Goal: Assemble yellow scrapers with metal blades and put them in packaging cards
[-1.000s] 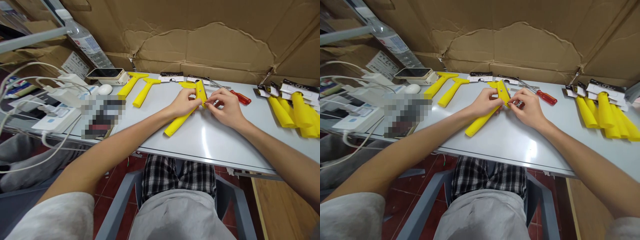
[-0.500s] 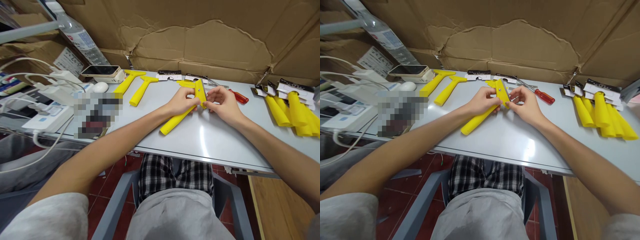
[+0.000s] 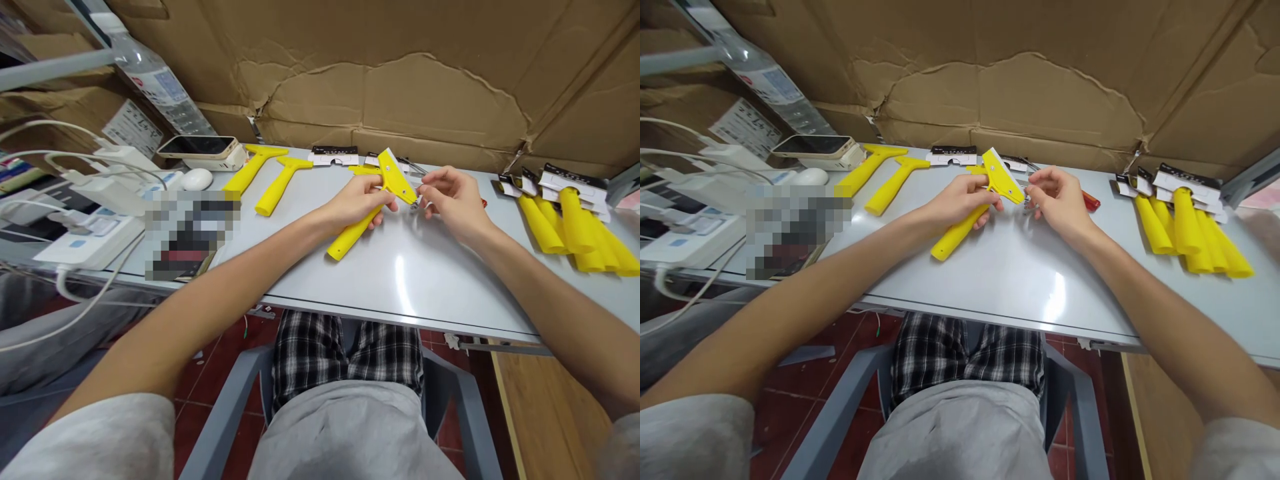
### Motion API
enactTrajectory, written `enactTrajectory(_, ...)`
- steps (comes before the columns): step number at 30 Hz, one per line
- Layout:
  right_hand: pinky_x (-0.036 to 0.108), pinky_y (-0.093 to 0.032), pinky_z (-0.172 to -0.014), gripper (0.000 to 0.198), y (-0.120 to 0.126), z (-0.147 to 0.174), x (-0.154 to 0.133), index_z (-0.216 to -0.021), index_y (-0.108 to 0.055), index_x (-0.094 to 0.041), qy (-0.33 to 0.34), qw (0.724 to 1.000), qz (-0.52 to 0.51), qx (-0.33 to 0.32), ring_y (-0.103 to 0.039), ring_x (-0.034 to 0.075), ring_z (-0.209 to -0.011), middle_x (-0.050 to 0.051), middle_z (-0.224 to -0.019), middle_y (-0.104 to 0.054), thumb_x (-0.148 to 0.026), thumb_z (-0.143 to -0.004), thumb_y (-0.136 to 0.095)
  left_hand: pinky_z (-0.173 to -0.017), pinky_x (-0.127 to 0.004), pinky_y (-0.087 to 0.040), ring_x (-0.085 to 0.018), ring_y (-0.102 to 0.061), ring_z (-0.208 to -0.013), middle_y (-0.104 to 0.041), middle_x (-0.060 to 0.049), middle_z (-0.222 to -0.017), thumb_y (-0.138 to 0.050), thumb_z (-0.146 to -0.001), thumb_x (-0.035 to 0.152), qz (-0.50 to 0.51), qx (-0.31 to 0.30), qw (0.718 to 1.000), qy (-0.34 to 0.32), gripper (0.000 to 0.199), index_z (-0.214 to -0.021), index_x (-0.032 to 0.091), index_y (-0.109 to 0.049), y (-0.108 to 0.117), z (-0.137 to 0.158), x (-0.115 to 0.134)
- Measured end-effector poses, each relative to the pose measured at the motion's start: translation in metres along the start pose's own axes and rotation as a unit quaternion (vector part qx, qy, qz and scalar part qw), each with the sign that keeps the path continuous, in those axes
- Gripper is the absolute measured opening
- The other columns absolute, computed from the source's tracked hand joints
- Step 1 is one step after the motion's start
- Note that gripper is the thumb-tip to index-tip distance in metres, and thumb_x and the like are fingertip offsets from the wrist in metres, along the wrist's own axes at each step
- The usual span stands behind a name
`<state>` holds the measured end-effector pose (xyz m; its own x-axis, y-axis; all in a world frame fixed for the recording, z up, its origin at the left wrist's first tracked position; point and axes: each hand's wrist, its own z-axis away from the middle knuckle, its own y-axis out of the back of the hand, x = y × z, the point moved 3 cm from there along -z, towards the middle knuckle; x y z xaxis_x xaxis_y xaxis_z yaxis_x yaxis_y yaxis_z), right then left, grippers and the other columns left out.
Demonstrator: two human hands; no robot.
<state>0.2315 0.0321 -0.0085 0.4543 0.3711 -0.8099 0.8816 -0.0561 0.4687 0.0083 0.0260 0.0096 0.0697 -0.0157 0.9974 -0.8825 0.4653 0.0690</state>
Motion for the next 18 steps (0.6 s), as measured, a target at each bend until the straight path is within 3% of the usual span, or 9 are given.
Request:
enactTrajectory(3,0.029,-0.053,-0.073,0.031,0.019,-0.006,0.002,-0.104,-0.070,-0.016,0.057,0.986,0.152,0.027,-0.061,0.010,-0.076,0.008,-0.097,-0.072,-0.044,-0.092,-0.065,-0.044,-0.021,-0.044,-0.006,-0.056,-0.049,-0.077,-0.006,-0.094,-0.070,-0.088,0.018,0.002,0.057,0.998,-0.010,0.016,-0.104,0.017,-0.067,0.006,-0.003,0.002)
enactTrajectory(6,0.030,-0.050,-0.080,0.024,0.029,-0.008,0.001,-0.099,-0.077,-0.017,0.068,0.960,0.269,-0.027,-0.058,0.010,-0.075,0.006,-0.098,-0.074,-0.034,-0.086,-0.067,-0.045,-0.022,-0.045,-0.006,-0.055,-0.048,-0.076,-0.005,-0.092,-0.068,-0.088,0.018,0.000,0.084,0.996,-0.029,0.016,-0.104,0.018,-0.066,0.011,-0.005,0.003)
enactTrajectory(12,0.027,-0.047,-0.084,0.026,0.019,-0.002,-0.005,-0.105,-0.083,-0.020,0.083,0.947,0.281,-0.134,-0.058,0.008,-0.076,0.005,-0.099,-0.074,-0.030,-0.087,-0.067,-0.044,-0.021,-0.044,-0.007,-0.055,-0.047,-0.073,-0.002,-0.087,-0.066,-0.090,0.018,-0.023,0.088,0.994,-0.066,0.013,-0.103,0.018,-0.066,0.012,-0.005,0.005)
enactTrajectory(18,0.026,-0.044,-0.081,0.032,0.025,-0.007,0.005,-0.110,-0.084,-0.020,0.056,0.944,0.311,-0.092,-0.055,0.007,-0.072,0.005,-0.104,-0.075,-0.031,-0.087,-0.064,-0.045,-0.021,-0.046,-0.006,-0.056,-0.049,-0.073,-0.002,-0.090,-0.068,-0.090,0.019,-0.035,0.084,0.993,-0.080,0.011,-0.101,0.019,-0.065,0.011,-0.003,0.004)
